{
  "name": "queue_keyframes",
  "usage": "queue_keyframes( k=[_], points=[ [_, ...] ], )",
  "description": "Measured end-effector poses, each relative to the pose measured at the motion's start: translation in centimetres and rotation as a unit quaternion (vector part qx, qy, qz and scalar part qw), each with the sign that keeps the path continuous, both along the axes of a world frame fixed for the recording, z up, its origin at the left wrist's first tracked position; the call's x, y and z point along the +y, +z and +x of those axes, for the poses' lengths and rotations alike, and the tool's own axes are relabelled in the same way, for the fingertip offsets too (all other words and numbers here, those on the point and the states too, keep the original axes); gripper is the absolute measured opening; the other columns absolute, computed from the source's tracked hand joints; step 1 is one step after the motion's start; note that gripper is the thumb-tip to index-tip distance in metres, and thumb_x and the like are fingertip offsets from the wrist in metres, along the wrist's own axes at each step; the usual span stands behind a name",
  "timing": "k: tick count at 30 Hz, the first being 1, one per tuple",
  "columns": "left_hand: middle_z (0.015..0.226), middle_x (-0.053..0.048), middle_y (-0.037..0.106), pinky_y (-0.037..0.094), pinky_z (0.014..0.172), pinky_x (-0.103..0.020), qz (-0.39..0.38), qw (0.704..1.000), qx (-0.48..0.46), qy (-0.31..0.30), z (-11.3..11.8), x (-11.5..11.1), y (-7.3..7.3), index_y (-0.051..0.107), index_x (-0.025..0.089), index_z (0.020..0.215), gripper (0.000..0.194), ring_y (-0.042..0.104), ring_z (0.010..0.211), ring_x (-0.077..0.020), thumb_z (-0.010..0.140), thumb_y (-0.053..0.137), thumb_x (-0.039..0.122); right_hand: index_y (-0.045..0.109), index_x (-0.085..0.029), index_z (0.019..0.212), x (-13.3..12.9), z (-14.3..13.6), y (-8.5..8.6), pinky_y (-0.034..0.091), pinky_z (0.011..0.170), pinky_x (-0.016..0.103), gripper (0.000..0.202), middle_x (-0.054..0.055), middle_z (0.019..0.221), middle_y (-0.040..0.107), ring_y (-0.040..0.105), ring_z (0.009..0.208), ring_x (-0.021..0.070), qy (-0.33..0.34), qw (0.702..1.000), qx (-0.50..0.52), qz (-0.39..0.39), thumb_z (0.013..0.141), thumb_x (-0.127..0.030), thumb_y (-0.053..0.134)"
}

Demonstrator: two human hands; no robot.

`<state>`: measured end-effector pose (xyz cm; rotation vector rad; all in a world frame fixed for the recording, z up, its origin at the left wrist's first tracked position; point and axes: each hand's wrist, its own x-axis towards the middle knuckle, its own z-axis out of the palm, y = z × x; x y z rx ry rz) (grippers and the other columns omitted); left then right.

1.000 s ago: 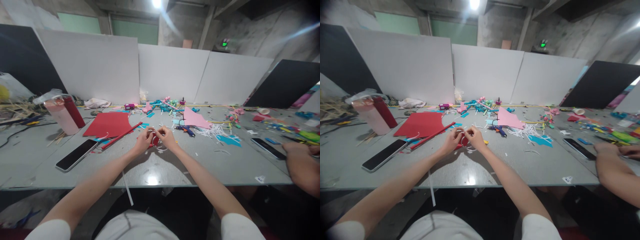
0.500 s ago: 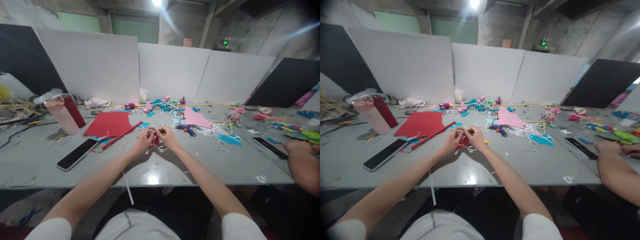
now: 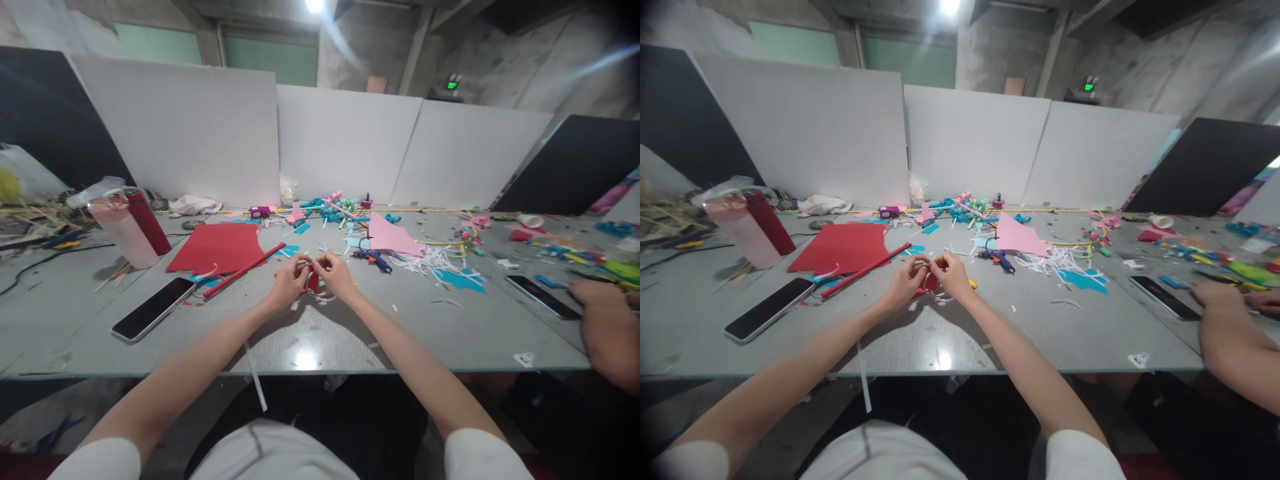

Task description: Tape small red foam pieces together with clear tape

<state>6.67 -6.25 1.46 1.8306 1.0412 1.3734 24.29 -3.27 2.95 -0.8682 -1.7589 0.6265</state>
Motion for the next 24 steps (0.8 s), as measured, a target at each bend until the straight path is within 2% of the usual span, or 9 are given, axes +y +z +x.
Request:
queue_keyframes(
  k=[7, 12, 20, 24],
  points=[
    [0.095, -0.008, 0.077, 0.057, 0.068, -0.03, -0.025, 0.999, -0.036, -0.011, 0.11, 0.06, 0.06, 0.06, 0.019, 0.119, 0.034, 0.076, 0.081, -0.0217, 0.103, 0.059, 0.049, 0.066, -0.022, 0.081, 0.08, -0.01, -0.09, 0.048, 0.073, 0.034, 0.038, 0.003, 0.08, 0.067, 0.06, 0.075, 0.0194, -0.023, 1.0, -0.004, 0.002, 0.092, -0.058, 0.069],
    [0.096, -0.009, 0.077, 0.057, 0.068, -0.028, -0.018, 0.999, -0.029, -0.013, 0.06, 0.0, 0.16, 0.06, 0.019, 0.119, 0.034, 0.076, 0.084, -0.0221, 0.102, 0.062, 0.048, 0.067, -0.022, 0.082, 0.13, 0.11, -0.09, 0.049, 0.074, 0.034, 0.038, 0.003, 0.081, 0.066, 0.061, 0.075, 0.0193, -0.019, 1.0, -0.008, 0.006, 0.093, -0.058, 0.07],
    [0.106, -0.011, 0.078, 0.062, 0.078, -0.036, -0.005, 0.999, -0.038, -0.018, 0.01, 0.38, -0.21, 0.06, 0.02, 0.12, 0.037, 0.079, 0.099, -0.0281, 0.102, 0.061, 0.052, 0.065, -0.022, 0.082, -0.03, 0.0, -0.16, 0.049, 0.073, 0.033, 0.035, 0.003, 0.083, 0.066, 0.06, 0.075, 0.0184, -0.013, 1.0, -0.011, 0.017, 0.095, -0.055, 0.068],
    [0.104, -0.012, 0.079, 0.063, 0.079, -0.038, -0.001, 0.999, -0.033, -0.015, -0.04, 0.53, -0.42, 0.061, 0.019, 0.12, 0.039, 0.079, 0.097, -0.029, 0.102, 0.062, 0.054, 0.065, -0.022, 0.083, 0.0, -0.05, -0.24, 0.049, 0.073, 0.034, 0.035, 0.002, 0.083, 0.065, 0.061, 0.075, 0.0187, -0.015, 1.0, -0.008, 0.026, 0.096, -0.054, 0.067]
  ],
)
